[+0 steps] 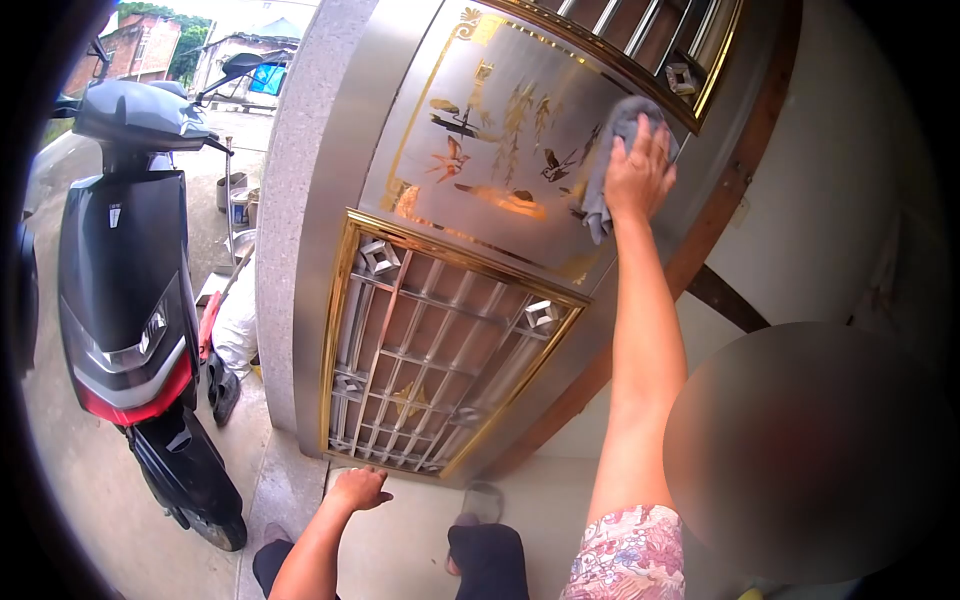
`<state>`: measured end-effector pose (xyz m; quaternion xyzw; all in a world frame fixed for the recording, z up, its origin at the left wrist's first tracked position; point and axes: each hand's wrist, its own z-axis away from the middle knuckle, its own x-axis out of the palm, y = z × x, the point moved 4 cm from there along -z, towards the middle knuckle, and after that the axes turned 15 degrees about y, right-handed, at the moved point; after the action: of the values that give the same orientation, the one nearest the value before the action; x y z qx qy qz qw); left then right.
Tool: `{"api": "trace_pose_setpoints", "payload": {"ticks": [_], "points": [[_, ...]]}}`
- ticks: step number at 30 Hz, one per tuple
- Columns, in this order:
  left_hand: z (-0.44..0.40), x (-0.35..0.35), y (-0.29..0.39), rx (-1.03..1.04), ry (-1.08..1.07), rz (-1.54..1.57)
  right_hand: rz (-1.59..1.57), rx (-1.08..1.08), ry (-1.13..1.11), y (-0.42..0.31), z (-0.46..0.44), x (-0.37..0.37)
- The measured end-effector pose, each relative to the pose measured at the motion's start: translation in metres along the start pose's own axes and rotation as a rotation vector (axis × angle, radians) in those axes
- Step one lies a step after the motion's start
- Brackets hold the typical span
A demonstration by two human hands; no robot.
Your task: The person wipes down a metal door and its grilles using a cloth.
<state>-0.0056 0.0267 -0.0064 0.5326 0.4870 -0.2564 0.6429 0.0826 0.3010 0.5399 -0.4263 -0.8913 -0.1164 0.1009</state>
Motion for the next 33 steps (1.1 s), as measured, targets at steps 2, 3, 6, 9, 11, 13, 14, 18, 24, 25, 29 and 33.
{"api": "trace_pose_setpoints", "payload": {"ticks": [2,3,6,9,11,13,14,18,24,25,29,33], "points": [[0.001,0.000,0.001,0.014,0.003,0.000,0.050,0.067,0.008,0.021,0.009,-0.004],[0.001,0.001,0.001,0.022,0.004,0.002,0.067,0.101,0.023,0.029,0.012,-0.006],[-0.002,0.003,0.003,0.032,0.016,0.015,0.126,0.207,0.019,0.029,0.014,-0.010],[-0.006,0.008,0.010,0.052,0.010,0.022,0.139,0.311,-0.002,0.007,0.001,-0.005],[-0.008,0.011,0.015,0.074,-0.004,0.037,0.079,0.288,0.006,-0.017,-0.009,0.004],[-0.009,0.014,0.021,0.101,-0.024,0.062,-0.028,0.084,0.076,-0.052,-0.019,0.015],[-0.010,0.019,0.022,0.110,-0.032,0.067,-0.068,0.053,0.091,-0.070,-0.023,0.020],[-0.008,0.020,0.024,0.101,-0.049,0.077,-0.194,-0.018,0.106,-0.138,-0.034,0.032],[-0.011,0.022,0.025,0.082,-0.061,0.070,-0.261,-0.306,0.128,-0.225,-0.024,0.043],[-0.011,0.023,0.026,0.086,-0.050,0.068,-0.312,-0.355,0.134,-0.238,-0.018,0.038],[-0.009,0.018,0.027,0.073,-0.009,0.071,-0.374,-0.522,0.137,-0.279,0.018,0.014],[-0.004,0.007,0.026,0.036,0.004,0.080,-0.449,-0.647,0.085,-0.289,0.062,-0.006]]}}
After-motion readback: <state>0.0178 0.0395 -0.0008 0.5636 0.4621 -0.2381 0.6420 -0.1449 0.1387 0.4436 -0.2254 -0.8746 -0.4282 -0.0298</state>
